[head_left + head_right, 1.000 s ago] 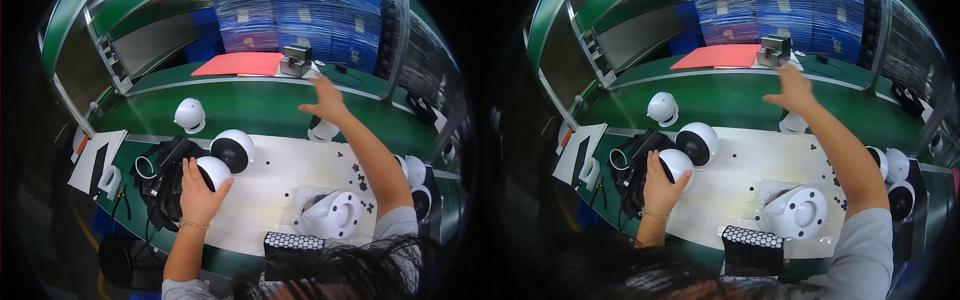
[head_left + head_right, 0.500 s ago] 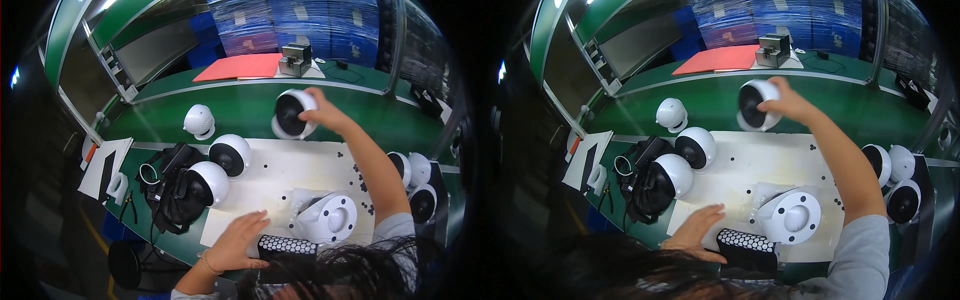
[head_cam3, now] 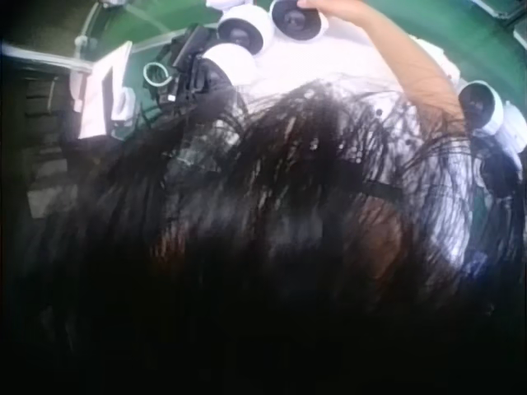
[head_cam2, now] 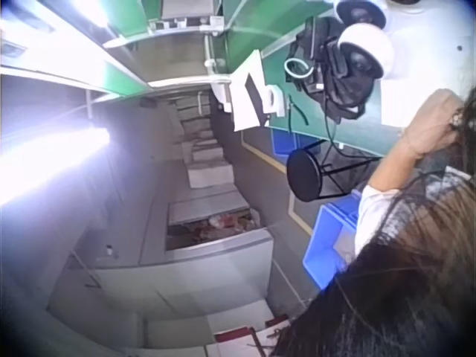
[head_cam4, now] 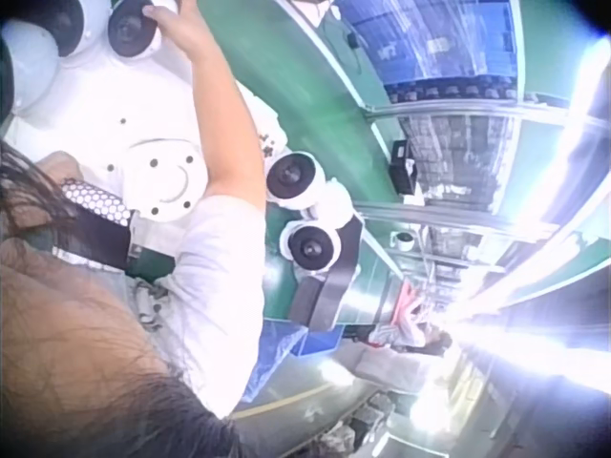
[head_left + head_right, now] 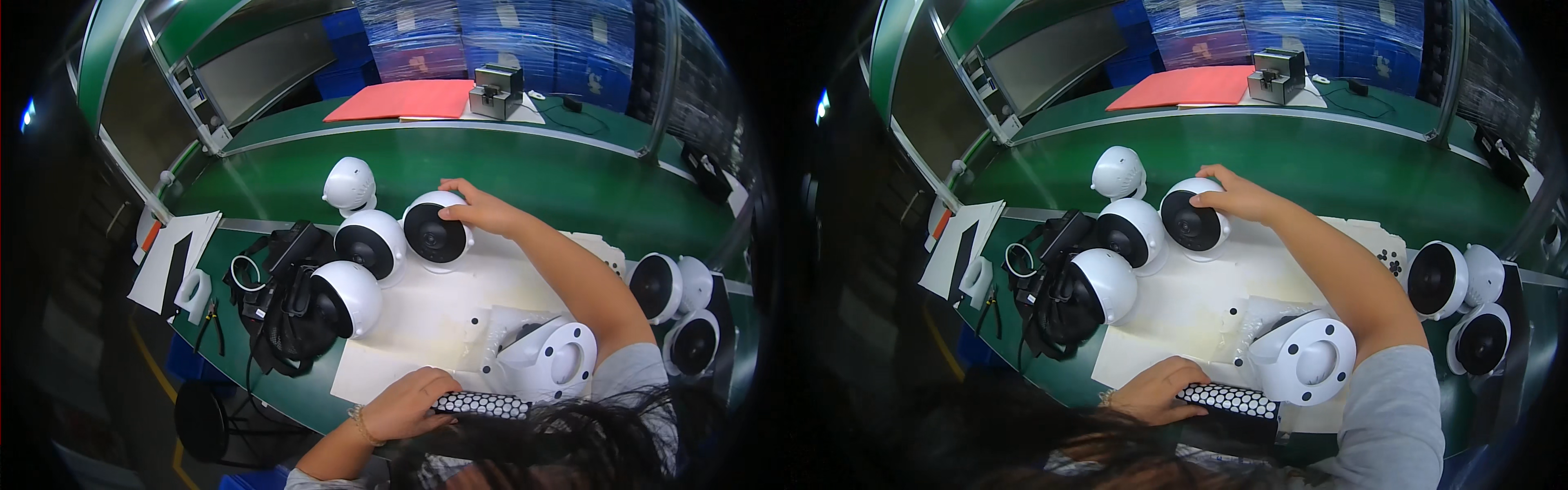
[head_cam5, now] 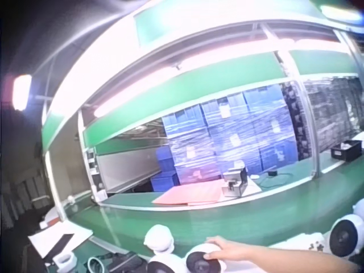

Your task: The person assembles white dome security cameras by hand on a green workbench. They pick up camera housings, place small black circular components into the mounting holes, and set the finished units aside. The process is repeated for multiple units throughout the clip.

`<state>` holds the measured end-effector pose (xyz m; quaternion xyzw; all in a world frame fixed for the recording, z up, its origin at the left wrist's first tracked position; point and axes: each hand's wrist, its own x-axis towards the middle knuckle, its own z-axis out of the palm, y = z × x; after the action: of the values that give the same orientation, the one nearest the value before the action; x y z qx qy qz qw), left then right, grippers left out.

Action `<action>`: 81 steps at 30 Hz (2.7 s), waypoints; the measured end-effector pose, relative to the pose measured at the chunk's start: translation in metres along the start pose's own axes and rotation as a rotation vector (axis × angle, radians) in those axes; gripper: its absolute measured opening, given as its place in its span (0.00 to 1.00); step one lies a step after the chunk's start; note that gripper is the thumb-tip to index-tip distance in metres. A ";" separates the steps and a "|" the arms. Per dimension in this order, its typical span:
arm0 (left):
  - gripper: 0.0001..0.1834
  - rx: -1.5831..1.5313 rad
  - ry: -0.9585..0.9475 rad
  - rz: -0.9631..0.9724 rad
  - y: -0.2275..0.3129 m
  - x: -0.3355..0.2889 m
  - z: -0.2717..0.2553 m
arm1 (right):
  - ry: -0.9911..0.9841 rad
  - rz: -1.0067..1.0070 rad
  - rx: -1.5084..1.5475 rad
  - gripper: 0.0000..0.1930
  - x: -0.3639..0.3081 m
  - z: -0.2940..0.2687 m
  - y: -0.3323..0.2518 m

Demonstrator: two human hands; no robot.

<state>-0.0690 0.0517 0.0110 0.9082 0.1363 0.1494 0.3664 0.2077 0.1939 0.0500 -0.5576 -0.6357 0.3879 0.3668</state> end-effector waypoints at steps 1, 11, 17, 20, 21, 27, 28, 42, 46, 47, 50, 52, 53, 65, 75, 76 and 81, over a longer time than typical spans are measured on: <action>0.27 0.008 -0.004 0.000 0.000 -0.001 0.000 | 0.013 -0.033 -0.019 0.40 0.001 0.002 0.004; 0.44 0.695 0.685 -0.211 -0.013 0.014 -0.110 | 0.412 -0.081 0.000 0.42 0.015 -0.004 0.009; 0.45 0.310 0.575 -0.351 -0.050 0.019 -0.125 | 0.273 -0.114 0.008 0.41 0.042 0.031 0.019; 0.42 0.275 0.557 -0.354 -0.039 0.010 -0.120 | 0.077 -0.114 0.172 0.43 0.041 0.047 0.015; 0.42 0.264 0.539 -0.342 -0.035 0.007 -0.119 | -0.019 -0.118 0.240 0.44 0.039 0.045 0.006; 0.38 0.346 0.579 -0.354 -0.016 -0.010 -0.101 | -0.109 -0.190 -0.059 0.45 0.029 0.025 0.004; 0.38 0.336 0.592 -0.356 -0.013 -0.012 -0.101 | -0.033 -0.194 -0.125 0.44 0.017 0.014 -0.005; 0.35 0.305 -0.228 0.038 0.042 0.018 -0.043 | -0.064 -0.024 -0.348 0.16 -0.232 -0.024 -0.067; 0.28 0.185 -0.279 -0.063 0.022 0.018 -0.026 | 0.206 -0.036 -0.205 0.13 -0.204 -0.059 -0.054; 0.26 0.122 -0.251 -0.068 0.018 0.017 -0.024 | 0.312 0.013 0.004 0.13 -0.187 -0.065 -0.042; 0.22 0.036 -0.146 -0.066 0.010 0.015 -0.022 | 0.610 -0.144 -0.521 0.11 -0.133 -0.066 -0.012; 0.19 -0.019 -0.052 -0.010 0.011 0.018 -0.022 | 0.728 -0.228 -0.893 0.08 -0.097 -0.059 0.050; 0.17 -0.047 -0.006 0.017 0.010 0.019 -0.021 | 0.741 -0.220 -1.044 0.07 -0.088 -0.062 0.075; 0.20 -0.291 0.098 -0.146 0.008 0.007 -0.002 | 0.120 0.299 -1.346 0.22 -0.061 -0.050 0.061; 0.26 -0.469 0.018 0.116 -0.012 0.009 0.016 | 0.302 -0.386 -0.921 0.21 0.025 0.039 0.047; 0.26 -0.481 -0.007 0.109 -0.011 0.011 0.013 | 0.314 -0.361 -0.860 0.19 0.029 0.023 0.053; 0.24 -0.338 -0.039 0.187 -0.008 0.015 0.005 | 0.720 -0.230 -0.638 0.14 -0.007 -0.020 0.045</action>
<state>-0.0543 0.0591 0.0043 0.8452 0.0172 0.1862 0.5007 0.2457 0.1917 0.0182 -0.6670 -0.6130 -0.0861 0.4146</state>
